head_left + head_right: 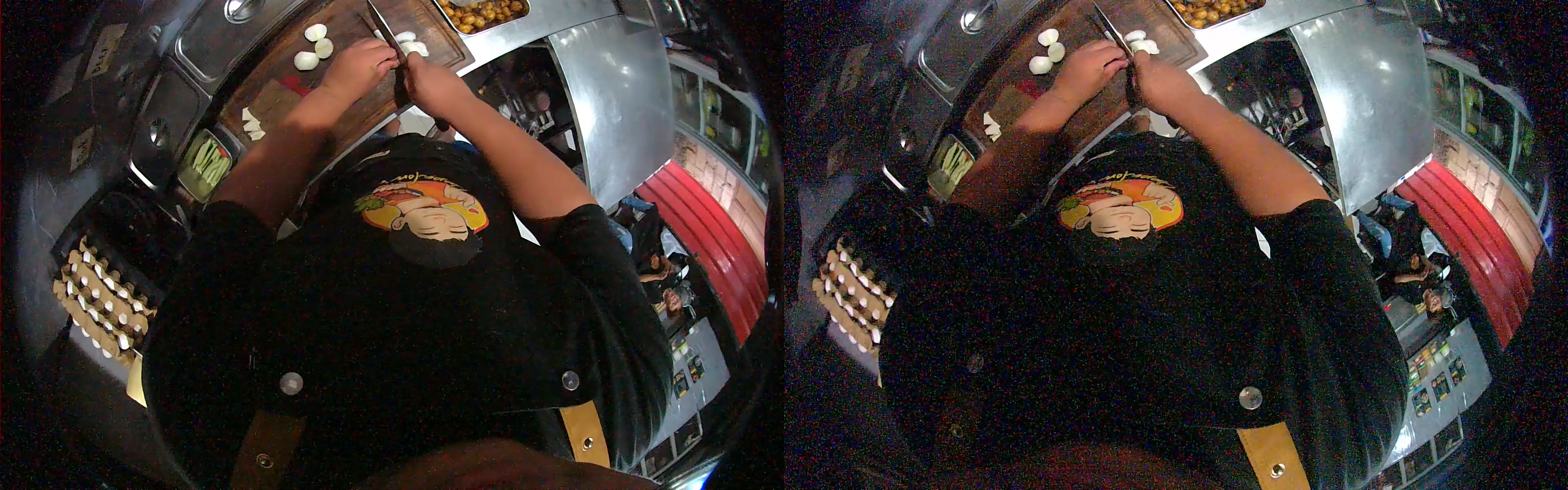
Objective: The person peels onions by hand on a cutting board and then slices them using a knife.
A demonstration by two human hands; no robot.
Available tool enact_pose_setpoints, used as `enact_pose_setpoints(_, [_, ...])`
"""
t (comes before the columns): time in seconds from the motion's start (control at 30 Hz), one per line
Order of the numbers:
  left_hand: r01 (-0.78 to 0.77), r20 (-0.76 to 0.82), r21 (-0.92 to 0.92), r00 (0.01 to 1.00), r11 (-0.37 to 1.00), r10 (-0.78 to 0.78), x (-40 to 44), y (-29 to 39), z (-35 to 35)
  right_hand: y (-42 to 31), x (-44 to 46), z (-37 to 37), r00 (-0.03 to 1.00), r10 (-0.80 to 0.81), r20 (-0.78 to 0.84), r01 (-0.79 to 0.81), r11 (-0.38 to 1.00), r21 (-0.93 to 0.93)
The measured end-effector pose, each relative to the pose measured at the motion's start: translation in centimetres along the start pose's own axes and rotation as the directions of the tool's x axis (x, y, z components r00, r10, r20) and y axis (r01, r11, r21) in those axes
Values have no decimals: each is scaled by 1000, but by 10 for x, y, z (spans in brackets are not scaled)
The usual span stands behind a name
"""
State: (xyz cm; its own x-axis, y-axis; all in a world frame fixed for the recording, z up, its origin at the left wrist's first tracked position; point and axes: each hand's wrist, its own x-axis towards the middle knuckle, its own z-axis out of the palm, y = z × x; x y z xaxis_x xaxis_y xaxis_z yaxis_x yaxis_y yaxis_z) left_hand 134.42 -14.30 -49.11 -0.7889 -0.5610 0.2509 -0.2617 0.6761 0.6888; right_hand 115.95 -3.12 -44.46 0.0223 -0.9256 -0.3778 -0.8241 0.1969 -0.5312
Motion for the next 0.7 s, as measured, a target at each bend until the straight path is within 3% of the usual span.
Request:
enact_pose_setpoints(0.3, [-9,30,-14,999,1000,10,-1,-9,2,2,-22,-12,978,92,187,-82,995,-64])
enact_pose_setpoints(0.63, [-19,6,-48,1000,999,19,1,-5,-3,10,-33,-10,979,57,197,-52,998,-32])
enact_pose_setpoints(0.7, [-24,5,-34,1000,999,24,0,-5,-3,7,-30,-9,994,22,105,-19,1000,-24])
